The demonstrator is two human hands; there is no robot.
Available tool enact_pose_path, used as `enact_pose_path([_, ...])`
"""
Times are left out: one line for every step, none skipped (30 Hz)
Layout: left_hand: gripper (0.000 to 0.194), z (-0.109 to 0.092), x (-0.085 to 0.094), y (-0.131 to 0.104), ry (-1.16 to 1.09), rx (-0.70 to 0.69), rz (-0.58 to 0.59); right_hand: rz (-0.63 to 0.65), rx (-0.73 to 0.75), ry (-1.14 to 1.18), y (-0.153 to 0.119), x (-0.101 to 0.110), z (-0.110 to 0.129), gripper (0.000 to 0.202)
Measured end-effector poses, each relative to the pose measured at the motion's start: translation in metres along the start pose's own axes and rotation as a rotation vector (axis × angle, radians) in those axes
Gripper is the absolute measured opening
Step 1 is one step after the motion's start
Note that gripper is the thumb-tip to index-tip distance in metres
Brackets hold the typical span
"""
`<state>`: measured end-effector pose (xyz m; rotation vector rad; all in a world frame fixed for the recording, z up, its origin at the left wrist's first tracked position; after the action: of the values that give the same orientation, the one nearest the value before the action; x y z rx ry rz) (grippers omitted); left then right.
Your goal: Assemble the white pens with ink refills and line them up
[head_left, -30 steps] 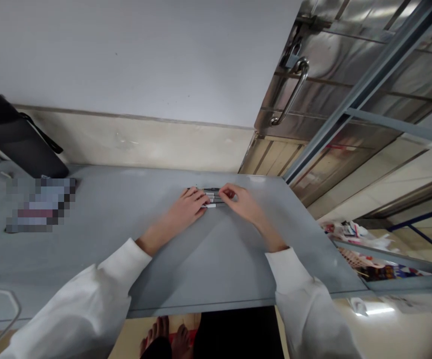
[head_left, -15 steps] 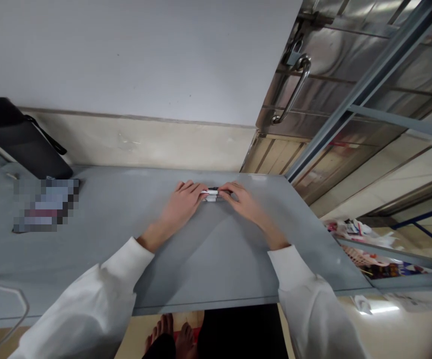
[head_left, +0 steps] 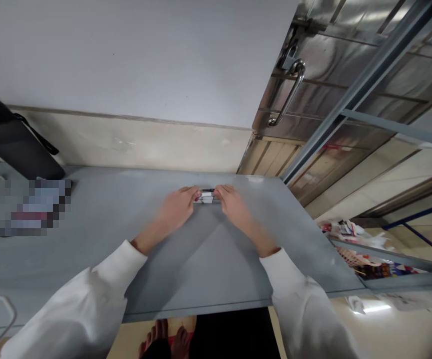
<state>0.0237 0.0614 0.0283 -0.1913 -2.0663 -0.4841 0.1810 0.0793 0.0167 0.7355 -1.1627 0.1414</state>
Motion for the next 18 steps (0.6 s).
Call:
enact_pose_path([0.032,0.002,-0.001,0.001,-0.037,0.024,0.009,-0.001,0.007,-0.02,0.001,0.001,0.001,0.03])
enact_pose_path([0.033,0.003,-0.001,0.002,-0.068,0.04,0.019,-0.004,0.012,-0.041,0.001,0.002,0.002,0.031])
enact_pose_path([0.035,0.004,-0.002,0.003,-0.094,0.052,0.029,-0.006,0.015,-0.061,0.001,0.002,0.003,0.031])
enact_pose_path([0.036,0.006,-0.003,0.004,-0.118,0.064,0.039,-0.007,0.02,-0.081,0.002,0.003,0.004,0.031])
enact_pose_path([0.037,0.008,-0.005,0.005,-0.14,0.076,0.05,-0.008,0.025,-0.097,0.002,0.004,0.005,0.031])
enact_pose_path([0.039,0.009,-0.006,0.006,-0.162,0.086,0.062,-0.008,0.03,-0.107,0.002,0.005,0.005,0.031])
enact_pose_path([0.041,0.01,-0.007,0.007,-0.182,0.089,0.069,-0.01,0.033,-0.106,0.002,0.006,0.004,0.031])
enact_pose_path([0.042,0.011,-0.007,0.008,-0.202,0.083,0.071,-0.014,0.034,-0.089,0.001,0.008,0.004,0.03])
enact_pose_path([0.043,0.011,-0.006,0.008,-0.222,0.063,0.065,-0.02,0.031,-0.056,0.001,0.01,0.002,0.03])
enact_pose_path([0.043,0.011,-0.005,0.008,-0.245,0.027,0.051,-0.029,0.023,-0.01,0.001,0.012,0.001,0.029])
enact_pose_path([0.042,0.009,-0.003,0.008,-0.273,-0.021,0.031,-0.036,0.013,0.044,0.0,0.014,-0.001,0.027])
enact_pose_path([0.04,0.008,-0.001,0.008,-0.304,-0.073,0.009,-0.044,0.002,0.101,0.0,0.016,-0.003,0.025])
enact_pose_path([0.038,0.007,0.002,0.007,-0.335,-0.116,-0.017,-0.055,-0.013,0.155,-0.001,0.017,-0.004,0.022])
enact_pose_path([0.036,0.007,0.005,0.006,-0.363,-0.147,-0.043,-0.067,-0.032,0.207,-0.002,0.019,-0.005,0.018])
enact_pose_path([0.036,0.008,0.007,0.005,-0.384,-0.163,-0.067,-0.078,-0.054,0.253,-0.002,0.019,-0.007,0.013])
enact_pose_path([0.035,0.009,0.009,0.004,-0.399,-0.168,-0.086,-0.087,-0.077,0.296,-0.003,0.02,-0.008,0.008])
enact_pose_path([0.035,0.01,0.01,0.003,-0.405,-0.167,-0.101,-0.092,-0.102,0.335,-0.004,0.019,-0.009,0.005])
enact_pose_path([0.035,0.01,0.011,0.002,-0.407,-0.168,-0.11,-0.086,-0.125,0.372,-0.004,0.018,-0.009,0.007])
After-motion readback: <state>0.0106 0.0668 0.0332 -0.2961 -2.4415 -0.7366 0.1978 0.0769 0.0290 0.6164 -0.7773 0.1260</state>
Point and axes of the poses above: each hand's wrist, its own y-axis towards the middle knuckle, its own x-axis out of the back of the hand, z = x × y, the point moved 7 cm from there along y, towards the middle knuckle, and after that the axes turned 8 degrees about -y, right-handed, at the moved point
